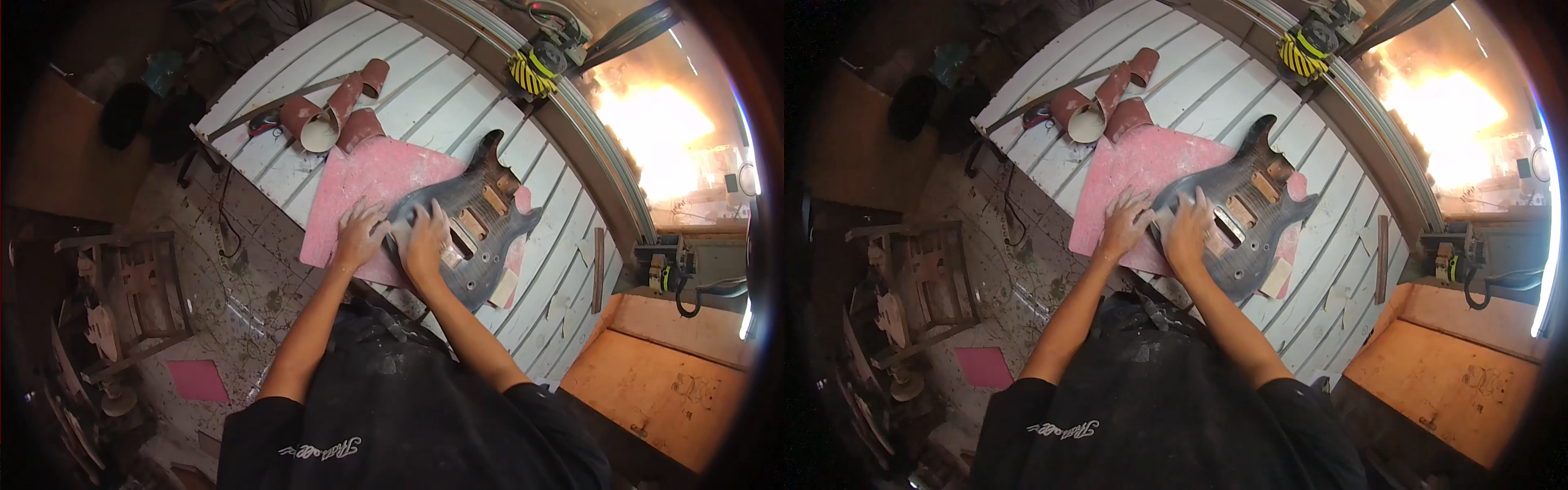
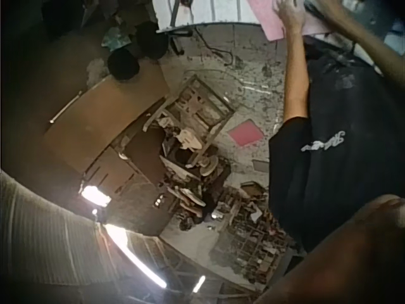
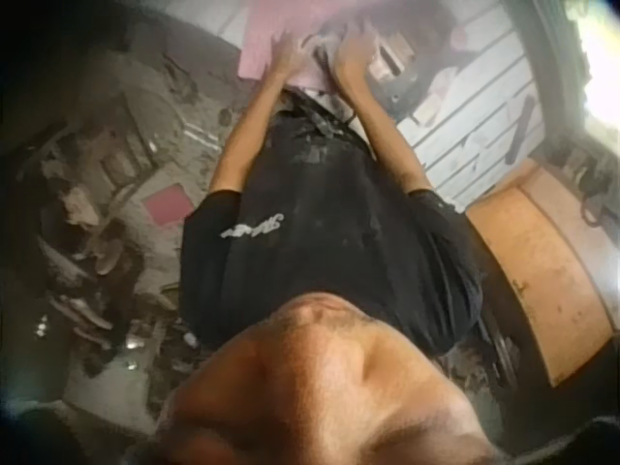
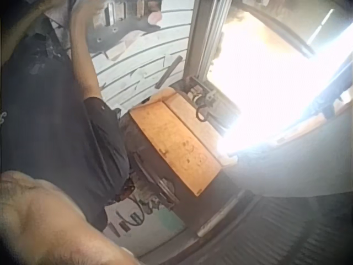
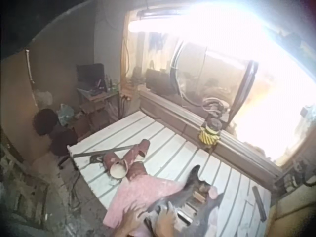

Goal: The person sands the front and sides of a wooden guitar body by hand using a sanding block, applying pressure in circular and linear motions across the surface.

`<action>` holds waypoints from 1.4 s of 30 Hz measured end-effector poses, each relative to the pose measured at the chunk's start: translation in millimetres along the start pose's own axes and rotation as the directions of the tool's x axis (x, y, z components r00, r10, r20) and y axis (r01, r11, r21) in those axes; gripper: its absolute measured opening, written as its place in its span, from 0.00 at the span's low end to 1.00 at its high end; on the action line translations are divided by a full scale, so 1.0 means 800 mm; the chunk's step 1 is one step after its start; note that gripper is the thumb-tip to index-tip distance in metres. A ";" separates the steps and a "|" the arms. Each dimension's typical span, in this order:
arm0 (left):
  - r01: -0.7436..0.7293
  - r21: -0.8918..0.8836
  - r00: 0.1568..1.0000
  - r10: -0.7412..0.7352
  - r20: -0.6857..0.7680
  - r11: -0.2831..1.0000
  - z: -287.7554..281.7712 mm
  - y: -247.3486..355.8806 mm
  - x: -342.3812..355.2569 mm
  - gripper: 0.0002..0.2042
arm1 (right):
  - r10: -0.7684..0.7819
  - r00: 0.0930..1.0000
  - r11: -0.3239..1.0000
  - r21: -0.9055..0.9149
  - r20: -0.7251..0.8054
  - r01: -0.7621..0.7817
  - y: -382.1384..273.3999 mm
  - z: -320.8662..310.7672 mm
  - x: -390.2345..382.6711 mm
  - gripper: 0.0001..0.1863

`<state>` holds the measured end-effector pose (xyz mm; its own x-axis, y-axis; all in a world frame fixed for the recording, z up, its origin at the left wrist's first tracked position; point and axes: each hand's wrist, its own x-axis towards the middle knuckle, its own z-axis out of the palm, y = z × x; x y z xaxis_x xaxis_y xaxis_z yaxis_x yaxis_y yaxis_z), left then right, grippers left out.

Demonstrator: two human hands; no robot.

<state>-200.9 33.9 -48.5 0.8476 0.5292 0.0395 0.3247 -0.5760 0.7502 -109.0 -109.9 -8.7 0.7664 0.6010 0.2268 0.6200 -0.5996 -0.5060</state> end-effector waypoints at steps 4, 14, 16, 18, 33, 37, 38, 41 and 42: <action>0.022 0.019 1.000 -0.022 0.004 1.000 -0.002 -0.017 -0.004 0.18 | 0.048 0.998 0.998 -0.033 0.038 -0.047 -0.018 -0.005 -0.007 0.40; 0.022 -0.014 0.998 -0.021 0.054 1.000 -0.005 -0.015 0.001 0.18 | 0.051 0.998 0.999 0.005 0.041 -0.051 -0.015 -0.012 -0.004 0.44; 0.024 -0.009 0.999 -0.024 0.039 1.000 -0.007 -0.017 0.003 0.18 | 0.035 0.998 0.999 -0.015 0.048 -0.035 -0.001 -0.021 -0.036 0.45; 0.018 -0.015 0.998 -0.017 0.064 1.000 -0.005 -0.017 0.001 0.19 | 0.116 0.984 0.988 -0.115 0.135 -0.101 0.005 -0.033 -0.055 0.46; 0.011 -0.022 0.999 -0.010 0.047 1.000 -0.006 -0.011 0.002 0.18 | 0.077 0.994 0.997 -0.036 0.077 -0.075 -0.011 -0.016 -0.015 0.51; 0.027 -0.019 0.998 -0.026 0.050 0.999 -0.012 -0.013 0.000 0.19 | 0.165 0.965 0.982 -0.127 0.206 -0.141 -0.005 -0.046 -0.046 0.53; 0.024 -0.011 0.998 -0.024 0.056 1.000 -0.009 -0.009 -0.002 0.19 | 0.159 0.967 0.983 -0.123 0.201 -0.136 0.002 -0.048 -0.051 0.53; 0.019 -0.006 0.999 -0.018 0.049 1.000 -0.004 -0.006 0.001 0.19 | 0.159 0.970 0.983 -0.125 0.184 -0.137 0.007 -0.038 -0.044 0.53; 0.017 -0.006 0.999 -0.016 0.032 1.000 -0.002 -0.006 0.001 0.19 | 0.166 0.969 0.981 -0.130 0.183 -0.144 0.000 -0.029 -0.032 0.53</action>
<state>-202.4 38.2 -50.9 0.8550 0.5187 0.0064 0.3360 -0.5633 0.7548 -124.9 -137.8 4.4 0.8149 0.5794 -0.0167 0.5198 -0.7432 -0.4213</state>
